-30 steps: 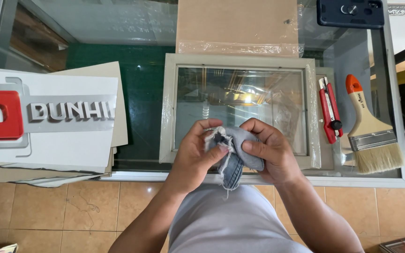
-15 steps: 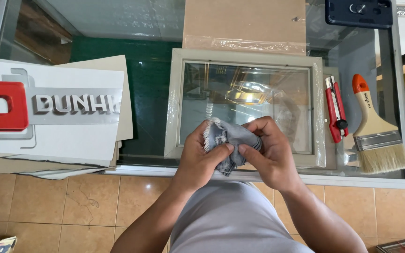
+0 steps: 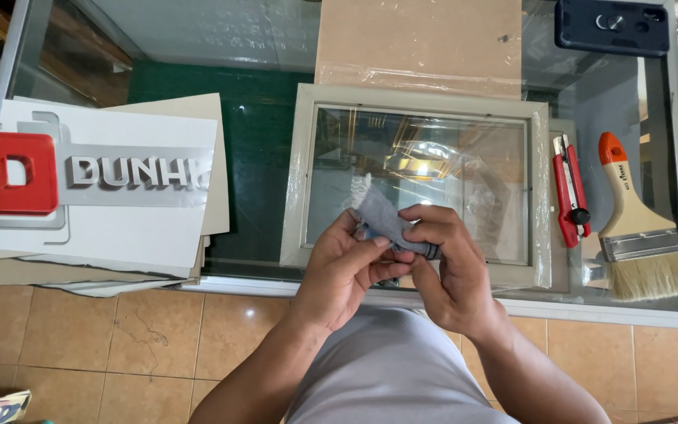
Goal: Cleaning the glass surface of a picture frame using a brush and a rag.
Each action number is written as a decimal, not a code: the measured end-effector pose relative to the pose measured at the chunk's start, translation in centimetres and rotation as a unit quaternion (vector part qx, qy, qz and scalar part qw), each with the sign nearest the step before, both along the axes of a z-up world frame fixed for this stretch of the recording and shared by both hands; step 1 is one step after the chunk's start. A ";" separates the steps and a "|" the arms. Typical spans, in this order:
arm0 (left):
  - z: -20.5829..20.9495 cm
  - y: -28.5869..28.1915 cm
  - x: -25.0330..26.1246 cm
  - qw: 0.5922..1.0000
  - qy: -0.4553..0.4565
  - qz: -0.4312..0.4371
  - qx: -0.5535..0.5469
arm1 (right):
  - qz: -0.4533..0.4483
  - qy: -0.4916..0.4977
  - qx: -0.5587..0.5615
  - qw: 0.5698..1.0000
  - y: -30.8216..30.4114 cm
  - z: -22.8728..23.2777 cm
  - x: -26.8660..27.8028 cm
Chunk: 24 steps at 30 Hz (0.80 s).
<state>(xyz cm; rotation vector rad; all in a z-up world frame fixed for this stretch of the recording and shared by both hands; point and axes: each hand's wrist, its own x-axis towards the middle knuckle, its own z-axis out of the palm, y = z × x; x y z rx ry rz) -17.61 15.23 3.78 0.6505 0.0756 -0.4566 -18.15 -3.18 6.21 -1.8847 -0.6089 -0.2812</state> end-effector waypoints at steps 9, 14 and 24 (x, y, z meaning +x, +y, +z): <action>0.7 1.5 0.5 0.996 0.044 -0.019 -0.077 | 0.041 0.025 -0.101 0.994 0.2 1.1 0.4; 1.4 1.5 0.5 0.994 0.065 -0.037 -0.085 | -0.005 0.038 -0.032 0.999 -0.4 -2.7 -0.5; 0.6 0.9 1.0 0.990 -0.069 0.036 0.118 | 0.034 0.297 0.420 0.857 -2.0 -3.6 0.8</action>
